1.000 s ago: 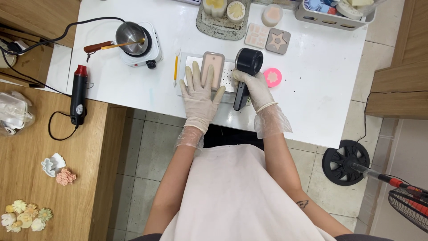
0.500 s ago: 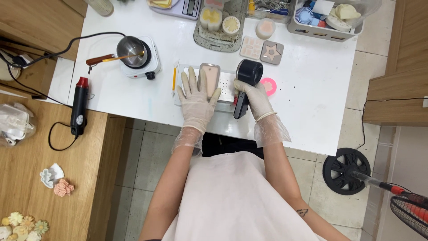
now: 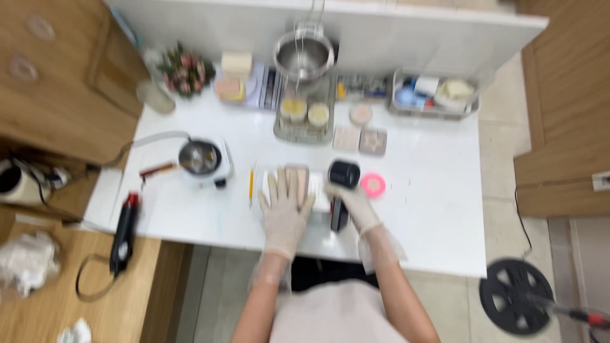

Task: The person uses a handheld heat gun to smooth the surface of a rectangular solidified block on a workbench. They repeatedly pass the heat gun over the top surface while holding the block steady with the other hand. The person briefly lifts the block to inspect it before continuing to apply heat.

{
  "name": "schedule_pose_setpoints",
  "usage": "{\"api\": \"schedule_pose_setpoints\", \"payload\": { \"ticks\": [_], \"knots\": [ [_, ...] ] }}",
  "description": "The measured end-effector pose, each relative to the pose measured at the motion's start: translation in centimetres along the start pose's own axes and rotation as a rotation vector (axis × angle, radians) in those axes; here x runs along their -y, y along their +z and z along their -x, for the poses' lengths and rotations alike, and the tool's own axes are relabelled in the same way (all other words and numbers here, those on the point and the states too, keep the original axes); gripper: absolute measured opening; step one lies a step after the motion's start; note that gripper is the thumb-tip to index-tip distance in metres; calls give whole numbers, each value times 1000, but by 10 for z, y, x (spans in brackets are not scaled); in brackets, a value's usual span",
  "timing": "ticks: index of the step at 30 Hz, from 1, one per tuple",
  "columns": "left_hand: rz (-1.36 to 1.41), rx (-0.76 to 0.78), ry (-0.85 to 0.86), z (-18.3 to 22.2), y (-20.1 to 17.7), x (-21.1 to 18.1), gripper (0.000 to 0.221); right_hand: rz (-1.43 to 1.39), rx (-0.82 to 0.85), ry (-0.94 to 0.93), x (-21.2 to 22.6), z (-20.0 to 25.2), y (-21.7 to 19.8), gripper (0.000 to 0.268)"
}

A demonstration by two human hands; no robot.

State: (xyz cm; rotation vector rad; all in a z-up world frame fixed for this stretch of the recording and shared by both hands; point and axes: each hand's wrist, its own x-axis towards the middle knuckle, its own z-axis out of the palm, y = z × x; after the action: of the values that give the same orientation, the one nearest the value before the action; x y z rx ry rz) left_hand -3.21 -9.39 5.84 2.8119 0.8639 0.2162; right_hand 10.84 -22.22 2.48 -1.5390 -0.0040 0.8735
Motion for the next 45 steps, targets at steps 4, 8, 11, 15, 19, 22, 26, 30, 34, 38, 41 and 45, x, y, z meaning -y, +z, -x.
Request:
{"api": "schedule_pose_setpoints", "payload": {
  "ticks": [4,8,11,15,19,22,26,30,34,38,41,45],
  "knots": [
    [37,26,116,1,-8,-2,91,-4,-8,57,-13,-16,2,30],
    [75,-26,153,4,6,-5,94,52,-7,56,3,-4,17,34],
    [74,-64,147,7,11,-5,96,90,62,135,21,13,30,37],
    [3,-63,175,14,15,-2,98,216,43,158,38,29,37,40],
    [-4,-184,275,11,35,10,99,199,68,201,25,16,29,36],
    [32,-236,299,16,37,13,98,225,7,214,35,20,32,32],
    [14,-201,257,28,38,9,94,214,22,204,23,11,23,31],
    [28,-75,220,36,13,3,91,236,21,163,28,14,24,32],
    [57,45,181,39,-3,-7,92,216,12,143,26,16,24,30],
    [89,40,166,40,-5,-6,92,249,1,161,21,17,25,30],
    [63,6,158,40,-7,-7,91,241,17,108,20,19,27,30],
    [12,31,129,40,-8,-15,92,285,31,124,21,21,28,31]
  ]
}}
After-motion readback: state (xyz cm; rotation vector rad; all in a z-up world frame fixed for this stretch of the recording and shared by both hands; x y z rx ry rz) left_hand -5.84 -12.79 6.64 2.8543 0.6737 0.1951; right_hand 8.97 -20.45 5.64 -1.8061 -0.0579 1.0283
